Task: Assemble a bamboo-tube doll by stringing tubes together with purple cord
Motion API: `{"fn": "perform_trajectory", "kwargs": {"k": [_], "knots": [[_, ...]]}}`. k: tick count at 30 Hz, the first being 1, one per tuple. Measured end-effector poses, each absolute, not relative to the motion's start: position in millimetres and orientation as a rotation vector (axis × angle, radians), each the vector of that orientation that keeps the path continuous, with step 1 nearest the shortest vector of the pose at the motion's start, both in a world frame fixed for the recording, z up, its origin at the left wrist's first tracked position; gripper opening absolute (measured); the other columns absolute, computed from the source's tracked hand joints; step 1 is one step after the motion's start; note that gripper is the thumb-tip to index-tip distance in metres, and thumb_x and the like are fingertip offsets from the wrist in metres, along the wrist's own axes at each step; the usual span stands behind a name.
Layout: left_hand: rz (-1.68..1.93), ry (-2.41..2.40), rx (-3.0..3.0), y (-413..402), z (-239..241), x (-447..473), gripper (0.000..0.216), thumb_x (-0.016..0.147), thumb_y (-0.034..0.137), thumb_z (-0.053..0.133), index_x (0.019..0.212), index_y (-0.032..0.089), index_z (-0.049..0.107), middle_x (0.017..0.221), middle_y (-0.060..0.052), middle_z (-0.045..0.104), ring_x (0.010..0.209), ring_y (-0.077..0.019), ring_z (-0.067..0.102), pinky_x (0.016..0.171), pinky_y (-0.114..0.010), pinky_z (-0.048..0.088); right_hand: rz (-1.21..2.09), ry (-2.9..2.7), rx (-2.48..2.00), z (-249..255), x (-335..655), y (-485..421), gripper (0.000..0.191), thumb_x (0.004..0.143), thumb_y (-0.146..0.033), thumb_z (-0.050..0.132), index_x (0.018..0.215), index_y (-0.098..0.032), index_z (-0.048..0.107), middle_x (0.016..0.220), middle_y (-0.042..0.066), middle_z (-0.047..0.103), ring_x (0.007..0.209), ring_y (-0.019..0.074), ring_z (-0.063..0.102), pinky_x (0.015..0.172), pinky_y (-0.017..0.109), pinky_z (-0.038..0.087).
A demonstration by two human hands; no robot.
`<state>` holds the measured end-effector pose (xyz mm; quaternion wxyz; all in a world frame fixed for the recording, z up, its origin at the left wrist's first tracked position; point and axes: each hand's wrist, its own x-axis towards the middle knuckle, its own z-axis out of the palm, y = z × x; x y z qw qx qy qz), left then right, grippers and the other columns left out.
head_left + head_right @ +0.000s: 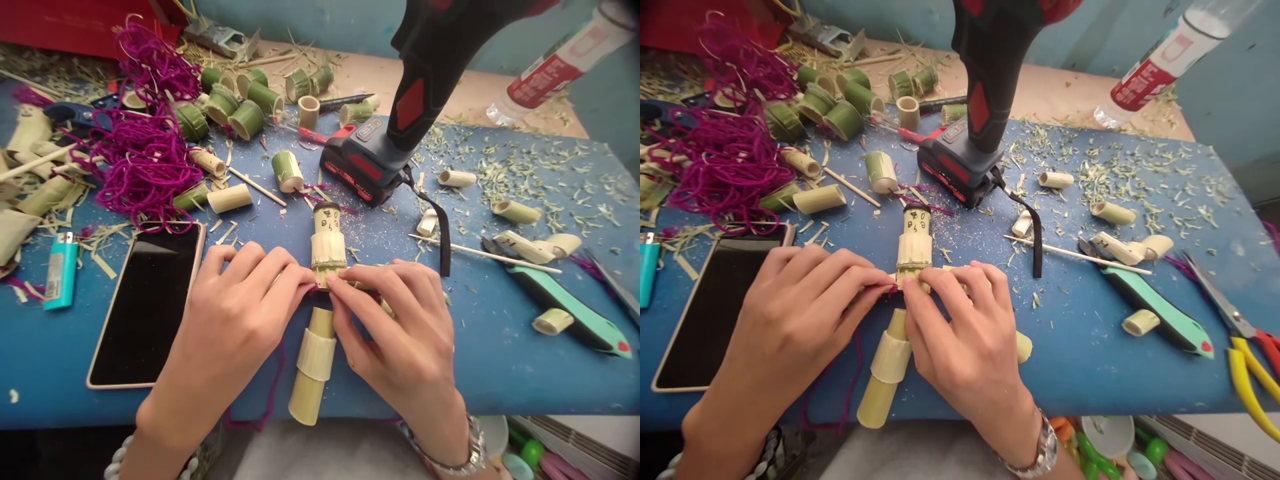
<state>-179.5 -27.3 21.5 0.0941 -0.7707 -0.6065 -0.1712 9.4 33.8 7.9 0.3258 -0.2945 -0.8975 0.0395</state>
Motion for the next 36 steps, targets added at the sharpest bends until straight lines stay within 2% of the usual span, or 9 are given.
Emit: {"fn": "perform_trajectory", "kwargs": {"k": [12,28,36], "knots": [[-0.573,-1.821,-2.306,-26,22,-179,0.014,0.106,0.023,0.056,0.096,0.022,0.066,0.095,-0.002,0.074,0.078,-0.0202,0.059,0.077,-0.041,0.038,0.141,-2.352,-0.777,8,10,34,0.021,0.093,-0.008,0.068,0.112,-0.015,0.073,0.103,0.008,0.077,0.089,0.0249,0.063,0.091,0.049,0.049],[-0.693,-1.845,-2.325,-28,20,-180,0.006,0.104,0.021,0.059,0.101,0.023,0.064,0.092,-0.001,0.073,0.078,-0.0230,0.059,0.075,-0.045,0.038,0.162,-2.332,-0.788,10,9,34,0.014,0.095,-0.011,0.069,0.108,-0.013,0.075,0.101,0.009,0.077,0.086,0.0244,0.064,0.086,0.048,0.050],[-1.111,-1.936,-2.256,-41,27,-180,0.008,0.100,0.017,0.066,0.100,0.025,0.064,0.092,0.001,0.072,0.085,-0.0189,0.063,0.079,-0.041,0.044,0.178,-2.215,-0.689,16,8,29,0.017,0.090,-0.007,0.069,0.106,-0.013,0.069,0.092,0.007,0.075,0.080,0.0221,0.062,0.081,0.044,0.049]]}}
